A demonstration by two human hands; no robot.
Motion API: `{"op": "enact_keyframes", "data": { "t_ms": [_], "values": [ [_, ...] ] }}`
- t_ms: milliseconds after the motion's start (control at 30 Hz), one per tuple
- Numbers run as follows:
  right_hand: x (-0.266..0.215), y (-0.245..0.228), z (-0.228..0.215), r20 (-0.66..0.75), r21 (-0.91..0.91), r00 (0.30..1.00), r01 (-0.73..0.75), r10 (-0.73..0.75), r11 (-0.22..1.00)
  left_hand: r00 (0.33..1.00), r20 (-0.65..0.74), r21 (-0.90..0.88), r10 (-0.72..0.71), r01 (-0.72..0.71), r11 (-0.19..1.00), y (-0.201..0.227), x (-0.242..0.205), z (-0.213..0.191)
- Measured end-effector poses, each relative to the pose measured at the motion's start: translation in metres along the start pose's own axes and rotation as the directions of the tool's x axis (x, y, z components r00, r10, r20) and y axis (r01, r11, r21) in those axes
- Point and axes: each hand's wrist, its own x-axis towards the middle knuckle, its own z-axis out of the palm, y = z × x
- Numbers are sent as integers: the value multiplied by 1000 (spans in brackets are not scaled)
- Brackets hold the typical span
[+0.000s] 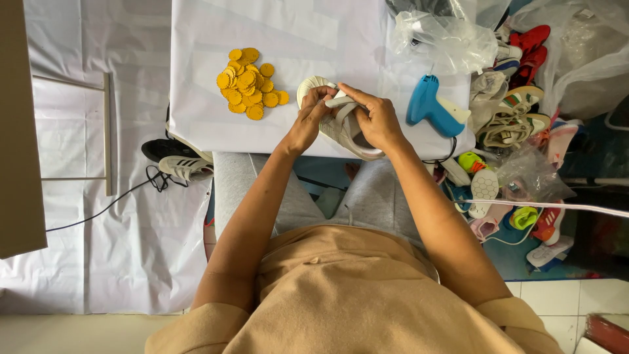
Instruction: The person works on a white shoe placed on a table, using a white tool to adjust the velcro straps. They then pick up a blue glue gun and apply hot glue to a small yellow circular object before placing it on the shoe. The person also handles a plastic bag containing black laces.
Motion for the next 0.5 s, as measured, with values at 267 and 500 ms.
{"op": "enact_keyframes", "data": {
  "t_ms": [267, 500],
  "values": [
    [13, 21, 11, -7, 43, 999, 48, -47, 998, 999, 16, 29, 43, -44, 999, -13, 7, -6],
    [13, 15, 8, 1, 45, 999, 54, -54, 998, 991, 68, 99, 114, -120, 988, -46, 18, -7]
  ]
}}
